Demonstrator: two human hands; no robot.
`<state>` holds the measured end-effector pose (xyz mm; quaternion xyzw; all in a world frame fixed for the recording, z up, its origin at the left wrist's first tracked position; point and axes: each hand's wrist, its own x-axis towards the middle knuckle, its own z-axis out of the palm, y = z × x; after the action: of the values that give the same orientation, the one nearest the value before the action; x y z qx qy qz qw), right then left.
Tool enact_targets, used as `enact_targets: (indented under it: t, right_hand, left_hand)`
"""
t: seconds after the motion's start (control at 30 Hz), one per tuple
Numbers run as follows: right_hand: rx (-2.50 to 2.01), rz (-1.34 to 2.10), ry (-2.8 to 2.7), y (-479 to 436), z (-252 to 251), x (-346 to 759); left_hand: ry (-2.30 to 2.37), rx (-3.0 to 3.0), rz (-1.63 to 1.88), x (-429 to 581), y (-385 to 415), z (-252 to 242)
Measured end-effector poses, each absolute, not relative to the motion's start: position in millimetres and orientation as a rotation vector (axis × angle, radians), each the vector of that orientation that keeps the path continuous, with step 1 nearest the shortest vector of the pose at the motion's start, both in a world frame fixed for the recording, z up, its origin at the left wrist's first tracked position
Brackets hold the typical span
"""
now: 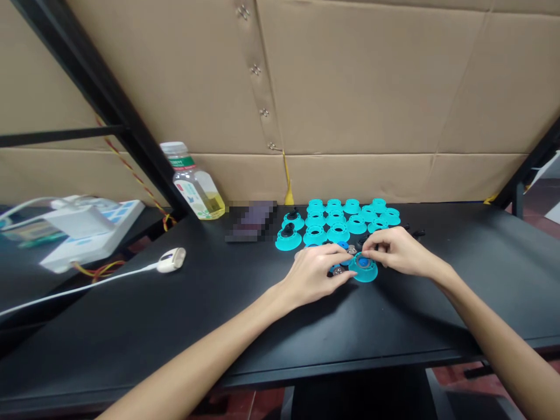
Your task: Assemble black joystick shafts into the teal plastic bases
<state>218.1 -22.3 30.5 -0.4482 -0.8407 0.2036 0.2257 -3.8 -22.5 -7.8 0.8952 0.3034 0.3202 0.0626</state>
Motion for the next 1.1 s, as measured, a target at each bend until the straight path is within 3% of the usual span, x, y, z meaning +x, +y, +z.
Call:
enact_targets:
  t: [1.1]
  right_hand:
    - [-1.375, 0.367, -2.407, -19, 20, 213]
  left_hand:
    - [1.006, 2.92, 0.684, 8, -32, -11]
